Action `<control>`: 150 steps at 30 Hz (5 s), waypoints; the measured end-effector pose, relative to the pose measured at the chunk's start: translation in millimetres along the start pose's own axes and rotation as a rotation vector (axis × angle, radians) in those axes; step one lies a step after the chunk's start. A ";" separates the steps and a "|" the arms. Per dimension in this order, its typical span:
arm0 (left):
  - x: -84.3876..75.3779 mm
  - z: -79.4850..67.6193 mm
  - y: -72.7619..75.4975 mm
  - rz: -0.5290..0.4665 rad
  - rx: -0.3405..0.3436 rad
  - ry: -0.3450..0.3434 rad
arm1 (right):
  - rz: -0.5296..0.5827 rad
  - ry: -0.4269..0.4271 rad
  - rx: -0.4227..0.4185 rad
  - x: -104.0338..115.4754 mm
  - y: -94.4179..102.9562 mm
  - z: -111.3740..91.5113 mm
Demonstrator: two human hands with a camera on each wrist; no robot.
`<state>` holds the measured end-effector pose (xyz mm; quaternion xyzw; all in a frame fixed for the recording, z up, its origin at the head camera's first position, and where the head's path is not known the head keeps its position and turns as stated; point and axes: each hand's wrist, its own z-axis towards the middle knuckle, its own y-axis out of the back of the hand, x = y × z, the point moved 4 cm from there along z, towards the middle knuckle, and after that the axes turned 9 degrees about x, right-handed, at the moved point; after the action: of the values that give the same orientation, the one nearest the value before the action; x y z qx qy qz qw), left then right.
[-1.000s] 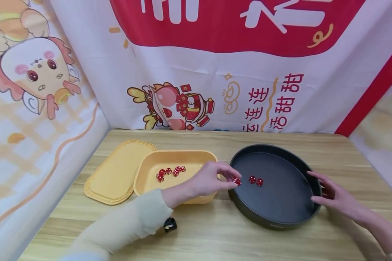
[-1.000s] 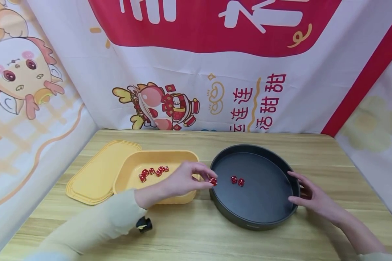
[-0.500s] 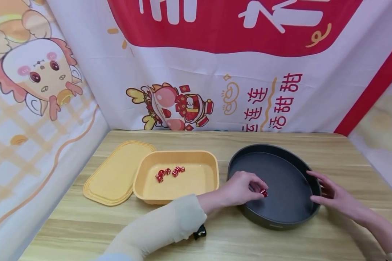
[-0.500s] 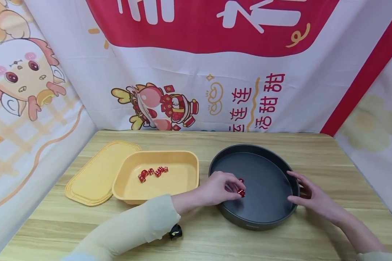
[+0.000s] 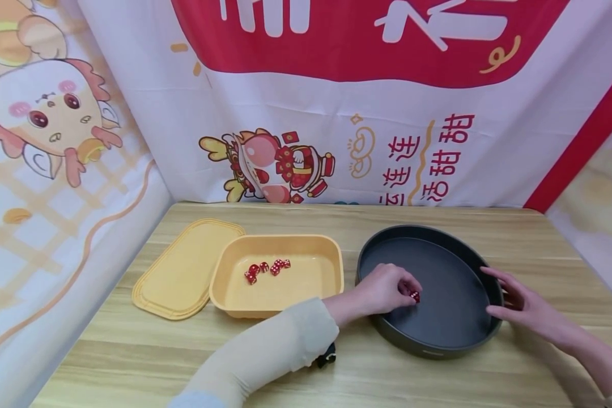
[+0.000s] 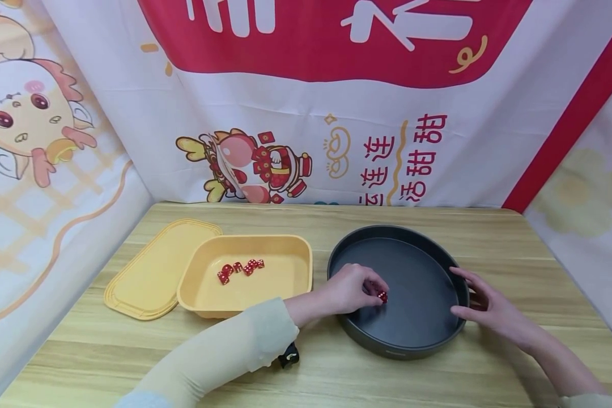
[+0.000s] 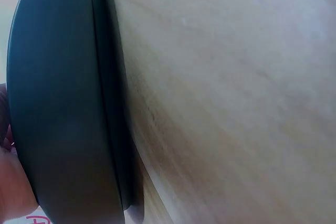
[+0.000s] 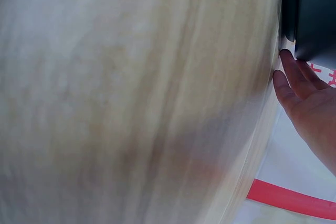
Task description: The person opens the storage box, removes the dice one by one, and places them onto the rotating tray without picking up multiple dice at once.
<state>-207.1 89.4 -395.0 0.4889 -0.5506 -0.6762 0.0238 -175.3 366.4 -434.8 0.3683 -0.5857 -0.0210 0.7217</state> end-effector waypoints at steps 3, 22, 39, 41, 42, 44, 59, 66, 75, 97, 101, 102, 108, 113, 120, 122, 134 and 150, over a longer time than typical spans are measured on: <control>-0.6 -0.1 -0.3 0.013 0.003 0.010 | 0.001 0.007 0.003 0.1 0.0 -0.1; 1.7 -39.2 41.9 -0.160 -0.011 -0.044 | -0.011 0.025 -0.004 0.6 -0.9 0.2; 57.6 -126.5 99.8 -0.225 -0.148 -0.027 | -0.014 0.015 0.003 1.3 -1.5 0.3; 68.1 -136.8 107.5 -0.206 -0.172 0.009 | -0.020 0.022 -0.001 1.3 -1.5 0.3; 73.7 -141.2 110.7 -0.194 -0.185 0.022 | -0.022 0.024 -0.004 1.2 -1.5 0.2; 85.9 -149.0 115.5 -0.165 -0.207 0.051 | -0.025 0.025 -0.006 1.0 -1.7 -0.3; 155.2 -176.4 117.5 -0.090 -0.237 0.239 | -0.024 0.027 -0.011 0.4 -2.3 -1.0; 165.1 -173.9 116.1 -0.077 -0.204 0.267 | -0.006 0.048 -0.005 -0.3 -2.2 0.8; 164.4 -163.7 109.8 -0.070 -0.121 0.266 | -0.013 0.012 -0.007 -1.1 -1.4 0.0; 147.9 -154.8 107.9 -0.074 -0.171 0.210 | 0.001 0.039 -0.003 1.3 -1.0 1.8; 128.5 -150.6 104.7 -0.108 -0.208 0.132 | 0.000 0.027 -0.002 1.5 -1.1 0.2; 123.3 -148.7 103.3 -0.124 -0.212 0.109 | -0.001 0.027 -0.001 1.6 -1.2 -0.1; 93.8 -134.4 92.0 -0.238 -0.220 0.005 | -0.004 0.028 -0.004 1.4 -1.7 -0.9; 71.2 -118.6 82.3 -0.335 -0.210 -0.053 | -0.001 0.027 -0.006 0.7 -1.4 -0.4; 48.3 -92.5 63.1 -0.387 -0.144 -0.060 | 0.011 0.040 -0.003 1.6 -1.7 0.5; 43.3 -85.3 57.8 -0.380 -0.121 -0.070 | 0.012 0.046 -0.003 2.1 -2.0 0.6; 21.0 -45.4 36.3 -0.315 -0.121 -0.061 | 0.015 0.055 -0.007 2.4 -2.2 0.1; 7.6 -11.7 13.7 -0.098 -0.068 0.022 | 0.008 0.053 -0.011 0.4 -1.0 -0.9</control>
<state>-210.0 71.3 -388.3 0.5217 -0.5021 -0.6896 0.0133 -173.9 365.9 -435.1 0.3626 -0.5678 -0.0117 0.7389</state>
